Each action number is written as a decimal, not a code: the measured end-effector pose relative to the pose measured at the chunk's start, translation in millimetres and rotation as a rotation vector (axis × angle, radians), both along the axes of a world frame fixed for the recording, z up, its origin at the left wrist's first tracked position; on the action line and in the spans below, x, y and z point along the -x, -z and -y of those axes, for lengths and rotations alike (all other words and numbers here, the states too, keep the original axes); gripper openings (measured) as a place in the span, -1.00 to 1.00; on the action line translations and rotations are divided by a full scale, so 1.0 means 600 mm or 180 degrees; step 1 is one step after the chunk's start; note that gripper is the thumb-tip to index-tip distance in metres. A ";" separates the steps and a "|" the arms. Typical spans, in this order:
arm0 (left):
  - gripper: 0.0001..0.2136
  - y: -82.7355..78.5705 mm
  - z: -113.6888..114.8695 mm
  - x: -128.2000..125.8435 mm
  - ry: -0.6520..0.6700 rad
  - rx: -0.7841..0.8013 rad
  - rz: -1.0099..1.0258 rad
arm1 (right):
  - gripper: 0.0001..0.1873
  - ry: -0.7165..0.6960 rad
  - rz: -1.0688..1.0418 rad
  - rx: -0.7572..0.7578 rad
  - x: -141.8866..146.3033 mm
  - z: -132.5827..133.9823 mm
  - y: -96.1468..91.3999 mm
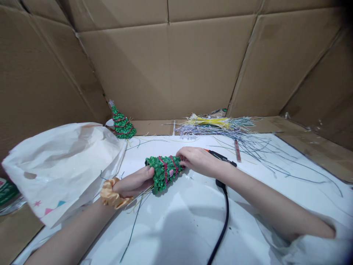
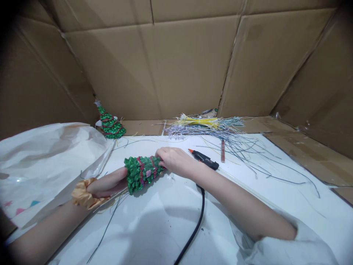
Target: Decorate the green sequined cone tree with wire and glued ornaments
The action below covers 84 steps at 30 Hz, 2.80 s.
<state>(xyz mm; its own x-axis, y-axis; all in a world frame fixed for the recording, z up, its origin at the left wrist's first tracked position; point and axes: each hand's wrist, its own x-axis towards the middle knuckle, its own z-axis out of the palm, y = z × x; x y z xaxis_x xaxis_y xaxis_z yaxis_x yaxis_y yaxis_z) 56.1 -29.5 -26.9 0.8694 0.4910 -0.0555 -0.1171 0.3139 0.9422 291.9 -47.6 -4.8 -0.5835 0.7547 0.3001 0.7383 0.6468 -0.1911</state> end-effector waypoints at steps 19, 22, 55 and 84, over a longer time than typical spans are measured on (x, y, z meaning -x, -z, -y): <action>-0.32 0.012 -0.001 0.005 -0.0201 -0.0071 -0.0058 | -0.88 0.0565 -0.1273 0.1091 0.013 0.010 0.004; -0.32 0.011 0.000 0.002 -0.0212 -0.0049 -0.0029 | -0.89 0.0736 -0.1461 0.1171 0.016 0.014 0.010; -0.32 0.016 0.009 -0.005 -0.0280 -0.0044 -0.0020 | -0.88 0.1396 -0.1922 0.1390 0.020 0.016 0.024; -0.38 0.025 0.002 0.001 -0.0226 0.0034 0.0040 | -0.90 0.1234 -0.2380 0.1208 0.019 0.008 0.051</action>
